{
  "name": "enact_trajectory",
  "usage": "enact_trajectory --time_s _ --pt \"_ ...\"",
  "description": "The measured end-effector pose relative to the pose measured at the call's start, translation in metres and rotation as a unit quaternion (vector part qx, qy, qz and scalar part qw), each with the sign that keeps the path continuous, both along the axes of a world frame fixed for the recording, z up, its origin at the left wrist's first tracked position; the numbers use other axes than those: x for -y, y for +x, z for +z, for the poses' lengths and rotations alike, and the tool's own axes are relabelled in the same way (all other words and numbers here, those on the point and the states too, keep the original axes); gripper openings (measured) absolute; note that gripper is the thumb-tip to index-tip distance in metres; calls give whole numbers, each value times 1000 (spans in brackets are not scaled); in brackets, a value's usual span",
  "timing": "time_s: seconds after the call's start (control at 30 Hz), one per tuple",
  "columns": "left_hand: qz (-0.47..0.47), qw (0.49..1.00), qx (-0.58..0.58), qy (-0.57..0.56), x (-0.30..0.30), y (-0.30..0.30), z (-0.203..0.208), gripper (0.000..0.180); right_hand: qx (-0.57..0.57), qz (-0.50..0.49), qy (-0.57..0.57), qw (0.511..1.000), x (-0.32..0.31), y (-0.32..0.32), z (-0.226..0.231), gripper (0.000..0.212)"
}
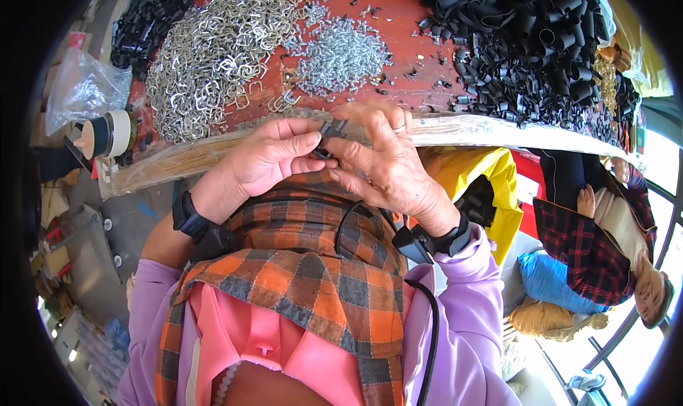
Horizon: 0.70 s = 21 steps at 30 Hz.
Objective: Manually assemble metal clips into black plastic housings at a factory workstation.
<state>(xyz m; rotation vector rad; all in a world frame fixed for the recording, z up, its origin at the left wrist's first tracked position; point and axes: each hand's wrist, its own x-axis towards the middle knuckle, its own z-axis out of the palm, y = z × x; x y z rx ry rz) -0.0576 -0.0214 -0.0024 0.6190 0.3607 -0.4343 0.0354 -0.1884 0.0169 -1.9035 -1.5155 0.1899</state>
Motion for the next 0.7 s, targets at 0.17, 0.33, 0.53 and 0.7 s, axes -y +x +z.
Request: enact_trajectory --time_s 0.17,0.33,0.53,0.7 --pt "3 1000 10 19 -3 -6 2 27 -22 0 14 1000 -6 -8 -6 33" --pt "18 1000 12 15 -5 -9 1 28 -12 -33 33 999 -8 -15 -6 34" --pt "33 999 6 15 -4 -11 -1 28 9 -21 31 999 -6 -17 -4 33" --pt "33 999 15 23 -2 -10 0 27 36 -28 12 999 -3 -17 -2 34"
